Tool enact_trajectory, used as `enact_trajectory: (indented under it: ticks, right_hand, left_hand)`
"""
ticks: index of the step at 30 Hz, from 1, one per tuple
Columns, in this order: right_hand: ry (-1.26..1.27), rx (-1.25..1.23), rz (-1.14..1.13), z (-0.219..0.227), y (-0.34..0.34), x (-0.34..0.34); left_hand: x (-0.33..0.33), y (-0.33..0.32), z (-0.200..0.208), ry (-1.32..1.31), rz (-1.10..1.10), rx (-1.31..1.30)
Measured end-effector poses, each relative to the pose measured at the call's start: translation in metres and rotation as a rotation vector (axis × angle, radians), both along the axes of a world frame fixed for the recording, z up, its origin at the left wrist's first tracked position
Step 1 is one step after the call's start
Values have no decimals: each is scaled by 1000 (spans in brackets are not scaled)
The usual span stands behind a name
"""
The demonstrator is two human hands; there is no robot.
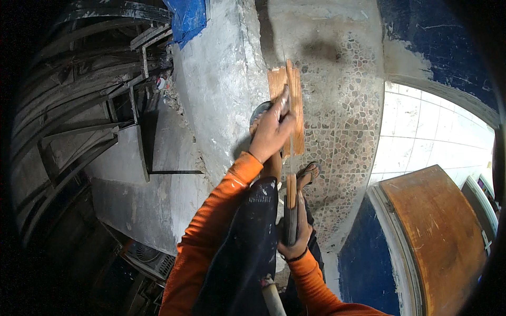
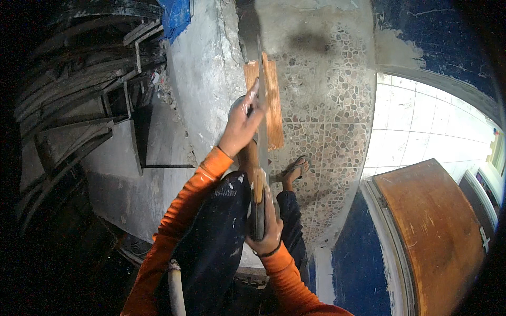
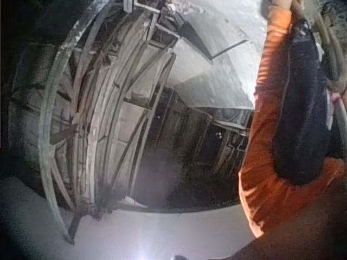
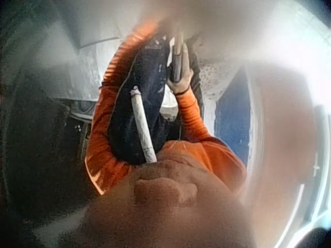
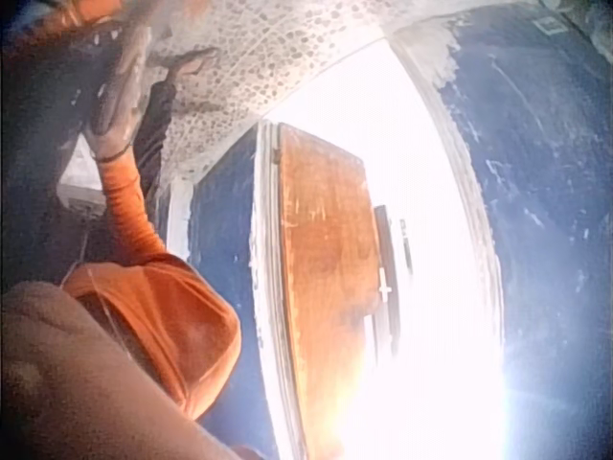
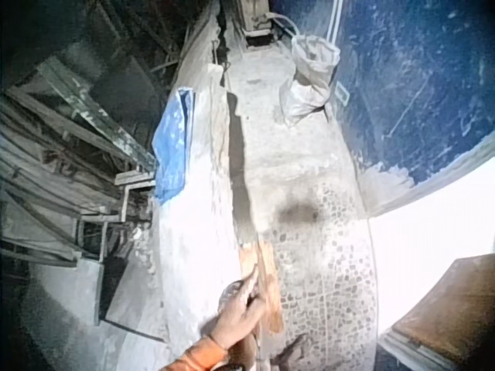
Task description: The person carries a wooden plank and a hand saw into a cluttered room, places the plank on the floor, and saws it into smaller pieces. The person adjusts the plank and continues cutting until several pieces are separated.
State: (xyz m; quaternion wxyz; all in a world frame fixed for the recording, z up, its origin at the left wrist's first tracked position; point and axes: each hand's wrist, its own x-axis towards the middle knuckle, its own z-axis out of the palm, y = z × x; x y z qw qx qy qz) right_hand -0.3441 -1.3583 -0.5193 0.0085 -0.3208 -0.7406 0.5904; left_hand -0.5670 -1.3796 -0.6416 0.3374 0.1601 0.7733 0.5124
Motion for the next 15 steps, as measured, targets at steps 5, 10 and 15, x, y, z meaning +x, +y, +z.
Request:
enact_trajectory:
  ticks: [5,10,15]
  right_hand:
    - [55,66,4,-49,21,-62]
    - [12,-63,-87,-12,0,-21]
    - [15,-163,-127,6,4,-23]
  left_hand:
    - [-60,33,-14,-36,146,-50]
    - [-35,14,-26,213,474,40]
    - [33,-35,-67,461,199,-266]
